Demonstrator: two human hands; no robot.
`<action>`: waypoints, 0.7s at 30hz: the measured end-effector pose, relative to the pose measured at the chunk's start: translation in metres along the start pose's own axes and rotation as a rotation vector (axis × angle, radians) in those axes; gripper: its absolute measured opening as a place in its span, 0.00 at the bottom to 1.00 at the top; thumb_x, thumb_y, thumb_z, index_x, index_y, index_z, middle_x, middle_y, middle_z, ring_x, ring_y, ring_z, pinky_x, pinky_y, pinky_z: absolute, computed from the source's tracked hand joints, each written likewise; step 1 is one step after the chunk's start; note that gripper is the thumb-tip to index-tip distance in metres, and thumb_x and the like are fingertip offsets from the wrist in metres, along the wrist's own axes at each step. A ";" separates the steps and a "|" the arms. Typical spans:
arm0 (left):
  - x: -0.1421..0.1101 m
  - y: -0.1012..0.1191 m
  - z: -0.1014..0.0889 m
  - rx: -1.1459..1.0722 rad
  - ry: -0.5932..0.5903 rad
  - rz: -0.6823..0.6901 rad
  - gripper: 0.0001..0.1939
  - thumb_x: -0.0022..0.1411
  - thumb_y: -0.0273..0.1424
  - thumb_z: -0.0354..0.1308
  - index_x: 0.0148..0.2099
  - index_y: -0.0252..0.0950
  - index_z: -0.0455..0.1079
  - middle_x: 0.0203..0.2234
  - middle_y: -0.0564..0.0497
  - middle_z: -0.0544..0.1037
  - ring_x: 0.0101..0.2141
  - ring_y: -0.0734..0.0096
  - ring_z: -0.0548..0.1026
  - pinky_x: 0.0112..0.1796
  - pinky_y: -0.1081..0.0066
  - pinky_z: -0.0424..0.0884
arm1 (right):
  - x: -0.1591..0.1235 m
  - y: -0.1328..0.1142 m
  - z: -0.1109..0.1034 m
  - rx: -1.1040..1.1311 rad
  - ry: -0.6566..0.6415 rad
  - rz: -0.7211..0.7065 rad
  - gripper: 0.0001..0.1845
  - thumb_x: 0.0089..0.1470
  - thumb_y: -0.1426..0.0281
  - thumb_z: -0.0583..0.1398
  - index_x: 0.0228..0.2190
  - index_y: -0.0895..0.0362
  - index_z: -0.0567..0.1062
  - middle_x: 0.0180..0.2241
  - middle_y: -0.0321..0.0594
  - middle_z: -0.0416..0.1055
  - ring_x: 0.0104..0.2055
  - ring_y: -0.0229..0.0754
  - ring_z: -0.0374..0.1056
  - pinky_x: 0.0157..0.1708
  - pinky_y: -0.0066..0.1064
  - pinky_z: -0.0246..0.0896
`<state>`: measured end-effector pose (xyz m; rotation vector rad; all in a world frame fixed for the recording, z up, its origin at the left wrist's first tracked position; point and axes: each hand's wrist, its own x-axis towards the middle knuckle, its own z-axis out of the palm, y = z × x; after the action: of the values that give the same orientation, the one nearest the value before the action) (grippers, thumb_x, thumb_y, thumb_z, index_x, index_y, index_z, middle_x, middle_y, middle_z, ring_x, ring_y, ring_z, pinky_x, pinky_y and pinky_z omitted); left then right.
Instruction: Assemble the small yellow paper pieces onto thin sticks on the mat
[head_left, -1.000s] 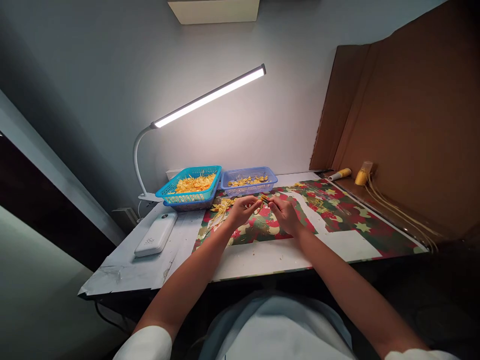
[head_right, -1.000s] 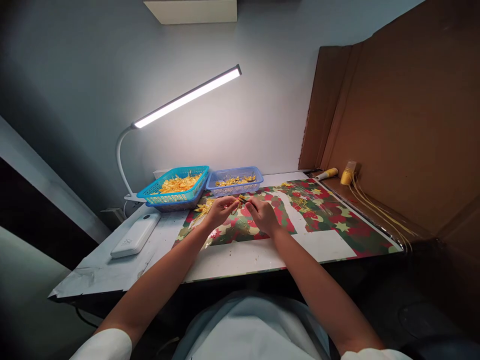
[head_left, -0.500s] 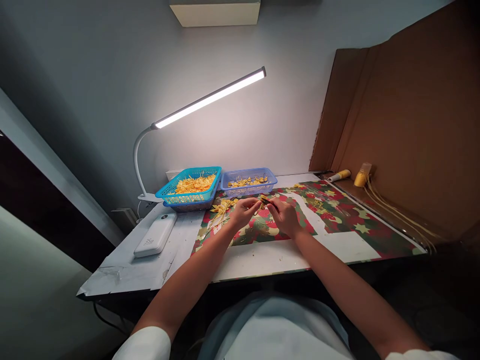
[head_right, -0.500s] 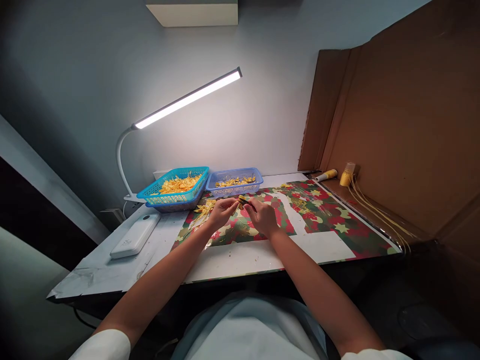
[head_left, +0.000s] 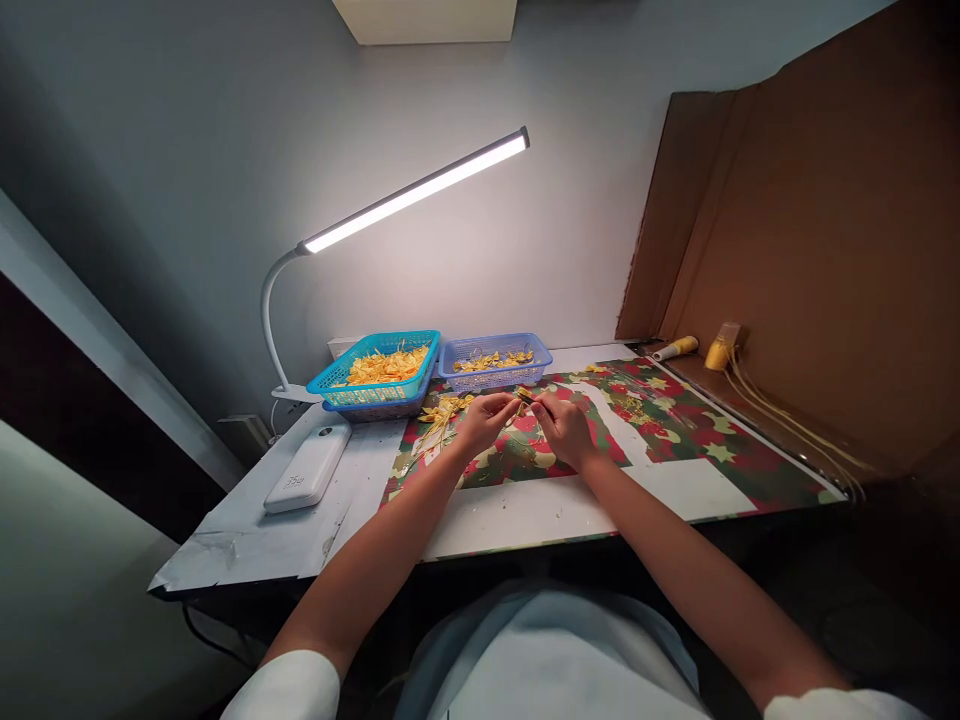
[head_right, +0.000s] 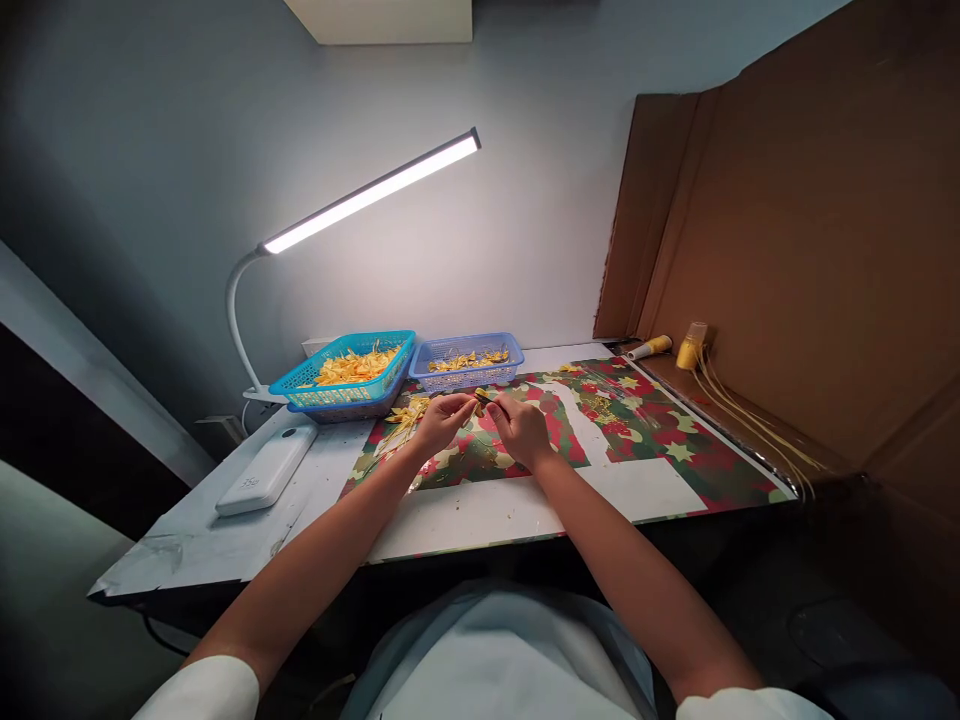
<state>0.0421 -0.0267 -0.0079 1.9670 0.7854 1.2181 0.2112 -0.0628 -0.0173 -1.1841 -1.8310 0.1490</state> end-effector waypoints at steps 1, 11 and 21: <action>0.000 -0.001 0.000 0.006 0.003 -0.002 0.22 0.57 0.47 0.54 0.28 0.31 0.71 0.19 0.53 0.68 0.21 0.79 0.60 0.22 0.77 0.56 | 0.000 0.000 0.000 0.000 -0.005 0.006 0.21 0.61 0.57 0.45 0.27 0.55 0.69 0.20 0.36 0.66 0.23 0.39 0.61 0.25 0.28 0.47; 0.001 -0.009 -0.003 0.064 -0.002 -0.052 0.23 0.57 0.48 0.54 0.30 0.31 0.72 0.18 0.54 0.68 0.21 0.78 0.61 0.23 0.76 0.56 | 0.004 0.001 0.007 0.003 -0.007 0.075 0.19 0.60 0.60 0.47 0.21 0.55 0.64 0.18 0.34 0.63 0.20 0.37 0.56 0.23 0.29 0.43; 0.003 -0.016 -0.005 0.010 -0.005 -0.129 0.24 0.58 0.49 0.52 0.29 0.31 0.73 0.22 0.50 0.74 0.22 0.77 0.64 0.25 0.75 0.59 | 0.006 0.007 0.008 0.148 0.098 0.203 0.21 0.58 0.56 0.46 0.20 0.54 0.60 0.15 0.32 0.57 0.19 0.37 0.52 0.22 0.29 0.42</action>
<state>0.0363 -0.0133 -0.0175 1.8955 0.9027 1.1345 0.2098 -0.0515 -0.0216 -1.2486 -1.5853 0.3305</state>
